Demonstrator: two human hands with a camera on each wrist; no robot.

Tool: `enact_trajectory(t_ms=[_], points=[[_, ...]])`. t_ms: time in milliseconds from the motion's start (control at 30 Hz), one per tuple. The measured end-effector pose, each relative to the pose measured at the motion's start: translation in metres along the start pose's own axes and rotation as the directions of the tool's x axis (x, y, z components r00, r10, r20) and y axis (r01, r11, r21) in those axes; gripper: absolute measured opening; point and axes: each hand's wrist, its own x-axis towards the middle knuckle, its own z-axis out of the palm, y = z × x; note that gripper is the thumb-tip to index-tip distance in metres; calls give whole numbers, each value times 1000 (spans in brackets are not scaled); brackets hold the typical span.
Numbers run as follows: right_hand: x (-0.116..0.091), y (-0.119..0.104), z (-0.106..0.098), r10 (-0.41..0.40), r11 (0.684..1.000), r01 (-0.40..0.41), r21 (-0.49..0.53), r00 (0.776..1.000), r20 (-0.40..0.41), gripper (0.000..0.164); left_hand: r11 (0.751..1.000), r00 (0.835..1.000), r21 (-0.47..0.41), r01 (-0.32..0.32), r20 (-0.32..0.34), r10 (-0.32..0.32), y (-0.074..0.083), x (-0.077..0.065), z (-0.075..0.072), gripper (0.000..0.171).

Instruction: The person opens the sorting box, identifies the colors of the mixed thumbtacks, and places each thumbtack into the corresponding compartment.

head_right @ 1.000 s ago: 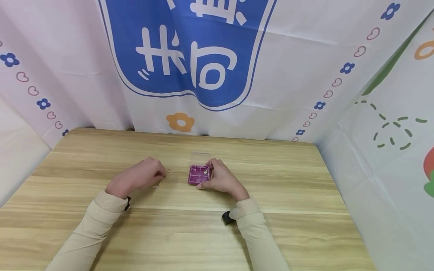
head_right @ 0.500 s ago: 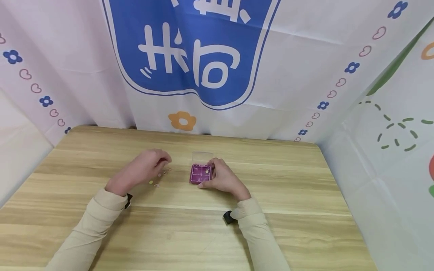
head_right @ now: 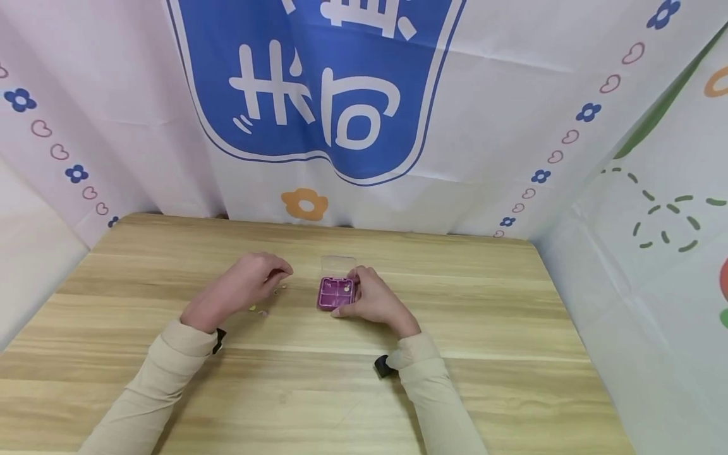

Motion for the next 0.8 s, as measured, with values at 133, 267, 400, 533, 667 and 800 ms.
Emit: enact_trajectory(t_ms=[133,267,400,533,667,800], points=[[-1,1,0,18,1000,-18,-14,1000,-13,80,1000,1000,2,-19,5,19,5,5,4,11],[-1,2,1,16,1000,-16,-15,1000,-17,80,999,998,-2,-43,42,43,13,13,10,11],[0,2,2,-2,1000,2,-2,1000,-11,80,1000,994,-9,-29,102,30,20,22,18,12],[0,0,2,-13,1000,13,2,1000,-9,79,1000,989,-10,-25,145,26,27,30,25,12],[-1,1,1,-26,1000,26,2,1000,-8,75,996,985,5,-87,153,85,33,40,31,9],[-2,2,0,-34,999,34,33,999,-5,73,988,978,27,-153,145,147,39,51,36,10]])
